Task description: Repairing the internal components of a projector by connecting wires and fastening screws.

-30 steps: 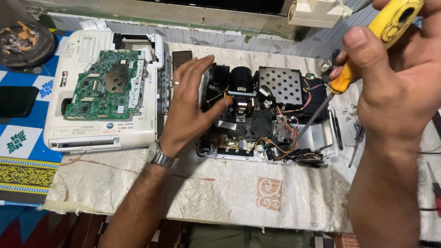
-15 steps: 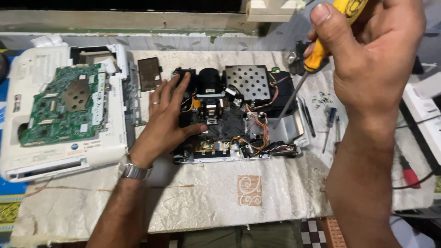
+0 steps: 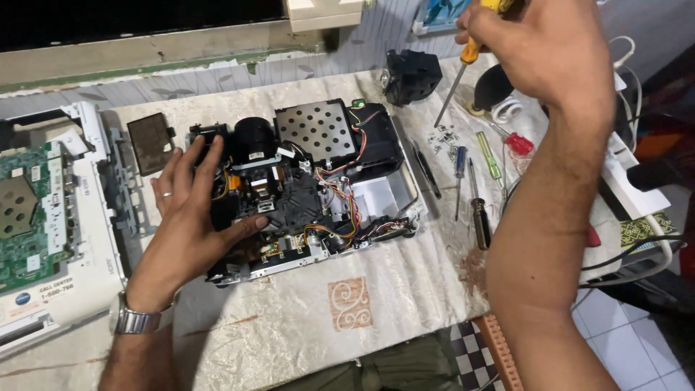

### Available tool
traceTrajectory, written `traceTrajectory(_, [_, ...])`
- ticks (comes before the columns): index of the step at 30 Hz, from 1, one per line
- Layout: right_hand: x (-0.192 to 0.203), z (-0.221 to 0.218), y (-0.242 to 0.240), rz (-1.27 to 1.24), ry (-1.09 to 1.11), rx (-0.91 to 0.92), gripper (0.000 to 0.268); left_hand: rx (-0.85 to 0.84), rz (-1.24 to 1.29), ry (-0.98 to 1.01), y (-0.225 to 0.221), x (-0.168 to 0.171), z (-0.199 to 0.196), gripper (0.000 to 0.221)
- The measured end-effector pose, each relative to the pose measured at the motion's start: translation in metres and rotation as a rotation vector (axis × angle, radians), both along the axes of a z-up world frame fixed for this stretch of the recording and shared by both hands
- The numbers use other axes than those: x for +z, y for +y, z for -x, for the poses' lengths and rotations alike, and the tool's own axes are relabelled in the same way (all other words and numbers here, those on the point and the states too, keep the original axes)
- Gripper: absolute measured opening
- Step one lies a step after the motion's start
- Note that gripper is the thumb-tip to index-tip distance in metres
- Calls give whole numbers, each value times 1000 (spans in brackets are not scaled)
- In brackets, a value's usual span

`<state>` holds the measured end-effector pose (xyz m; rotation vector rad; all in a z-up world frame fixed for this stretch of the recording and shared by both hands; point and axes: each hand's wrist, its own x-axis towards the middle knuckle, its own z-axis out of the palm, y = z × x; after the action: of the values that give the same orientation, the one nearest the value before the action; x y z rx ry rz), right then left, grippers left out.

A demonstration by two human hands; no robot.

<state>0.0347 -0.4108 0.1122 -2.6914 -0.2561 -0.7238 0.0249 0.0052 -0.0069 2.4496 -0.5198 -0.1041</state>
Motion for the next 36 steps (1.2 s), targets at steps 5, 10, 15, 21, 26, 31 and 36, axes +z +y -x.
traceTrajectory(5, [-14, -12, -24, 5, 96, -163, 18, -15, 110, -267, 0, -4, 5, 95])
traceTrajectory(10, [-13, -10, -36, 72, 141, -243, 21, -41, 105, -503, -10, -7, 11, 77])
traceTrajectory(15, [-20, -17, -44, 45, 225, -401, 43, -57, 100, -607, -11, -8, 15, 69])
traceTrajectory(21, [-11, -23, -24, -48, 425, -379, 28, -53, 68, -638, -9, -6, 16, 67])
traceTrajectory(26, [-18, -30, -30, -5, 397, -377, 34, -64, 91, -611, -11, -1, 19, 66])
traceTrajectory(31, [-19, -32, -31, -20, 420, -365, 27, -65, 85, -637, -9, -4, 16, 67])
traceTrajectory(36, [-21, -21, -44, 41, 298, -314, 34, -78, 108, -625, -12, 1, 19, 61])
